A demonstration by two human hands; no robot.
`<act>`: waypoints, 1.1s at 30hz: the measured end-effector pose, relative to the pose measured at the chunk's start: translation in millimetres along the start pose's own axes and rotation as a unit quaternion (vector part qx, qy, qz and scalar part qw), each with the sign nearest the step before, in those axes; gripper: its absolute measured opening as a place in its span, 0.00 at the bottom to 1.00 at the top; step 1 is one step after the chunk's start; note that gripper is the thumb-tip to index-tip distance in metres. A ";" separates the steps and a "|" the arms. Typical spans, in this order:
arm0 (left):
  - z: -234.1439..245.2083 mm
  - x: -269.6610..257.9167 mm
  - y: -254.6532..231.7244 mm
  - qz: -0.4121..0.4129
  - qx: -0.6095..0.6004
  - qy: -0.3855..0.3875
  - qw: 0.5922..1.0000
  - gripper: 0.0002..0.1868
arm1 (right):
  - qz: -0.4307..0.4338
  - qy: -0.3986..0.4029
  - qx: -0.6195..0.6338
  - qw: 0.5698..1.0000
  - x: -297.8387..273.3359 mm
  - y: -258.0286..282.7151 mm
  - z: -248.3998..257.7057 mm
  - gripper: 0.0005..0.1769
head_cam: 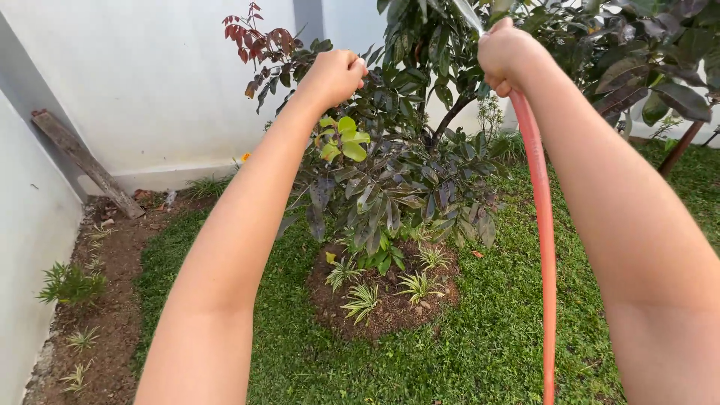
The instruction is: Water several plants in an outdoor garden using a handheld hose.
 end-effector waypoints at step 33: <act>28.3 20.1 -18.8 -0.041 0.047 -0.039 0.997 0.16 | 0.122 0.011 0.108 0.986 -68.9 76.1 24.3 0.17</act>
Point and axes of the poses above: each hand's wrist, its own x-axis towards the middle knuckle, its own z-axis out of the back of the hand, y = z × x, the point moved 10 cm from there along x, towards the middle knuckle, and after that the axes turned 12 degrees about -y, right-handed, at the moved point
